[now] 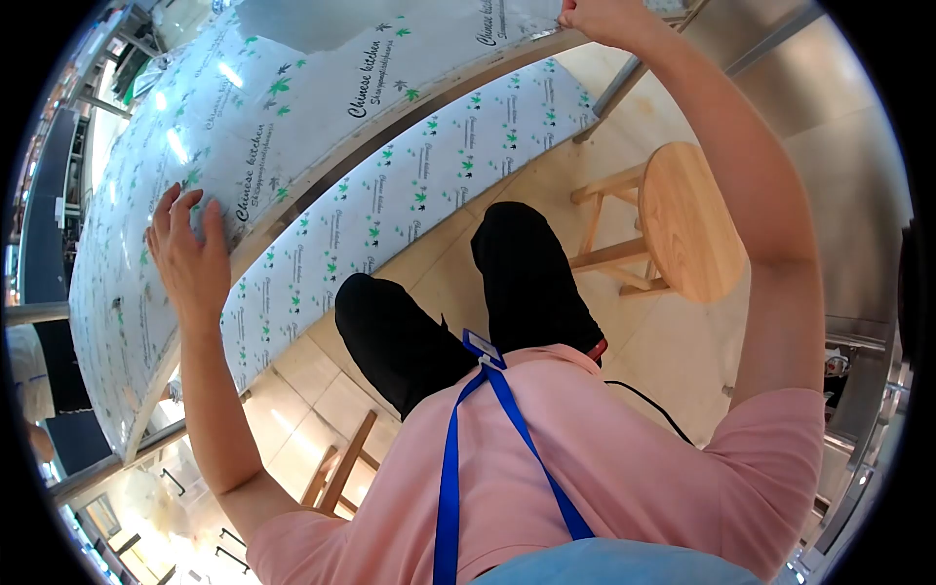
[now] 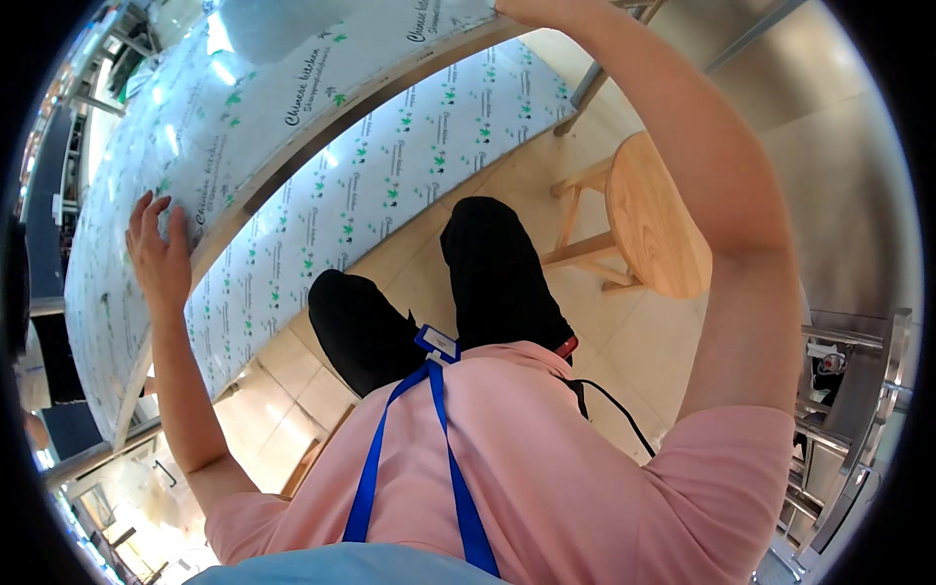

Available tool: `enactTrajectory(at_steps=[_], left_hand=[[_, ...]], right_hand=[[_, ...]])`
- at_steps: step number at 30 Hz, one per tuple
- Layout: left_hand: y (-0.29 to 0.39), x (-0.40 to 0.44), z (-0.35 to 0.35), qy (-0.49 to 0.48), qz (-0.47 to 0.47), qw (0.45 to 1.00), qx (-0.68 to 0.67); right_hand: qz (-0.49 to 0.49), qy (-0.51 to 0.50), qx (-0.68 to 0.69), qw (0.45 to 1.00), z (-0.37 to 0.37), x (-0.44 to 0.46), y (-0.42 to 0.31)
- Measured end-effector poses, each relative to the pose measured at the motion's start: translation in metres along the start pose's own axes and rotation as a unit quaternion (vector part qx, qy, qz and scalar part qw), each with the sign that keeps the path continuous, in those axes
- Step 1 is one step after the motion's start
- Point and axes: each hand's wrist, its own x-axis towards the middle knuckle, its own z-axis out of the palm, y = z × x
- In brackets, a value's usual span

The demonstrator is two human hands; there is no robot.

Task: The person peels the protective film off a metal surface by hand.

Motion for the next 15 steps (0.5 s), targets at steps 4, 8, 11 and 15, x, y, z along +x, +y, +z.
enactTrajectory(at_steps=[4,8,11,15], left_hand=[[0.0,0.001,-0.001,-0.018,-0.006,1.0,0.014],[0.002,0.002,-0.001,-0.019,-0.016,1.0,-0.012],[0.004,0.001,-0.002,-0.014,-0.016,1.0,-0.008],[0.005,0.0,-0.001,-0.011,-0.022,1.0,0.006]], right_hand=[[-0.047,-0.034,0.005,0.998,-0.006,0.005,0.011],[-0.026,-0.081,0.034,0.996,-0.019,0.002,0.002],[-0.055,-0.055,-0.006,0.997,-0.01,0.007,0.008],[-0.048,-0.054,-0.032,0.997,0.001,0.016,0.013]])
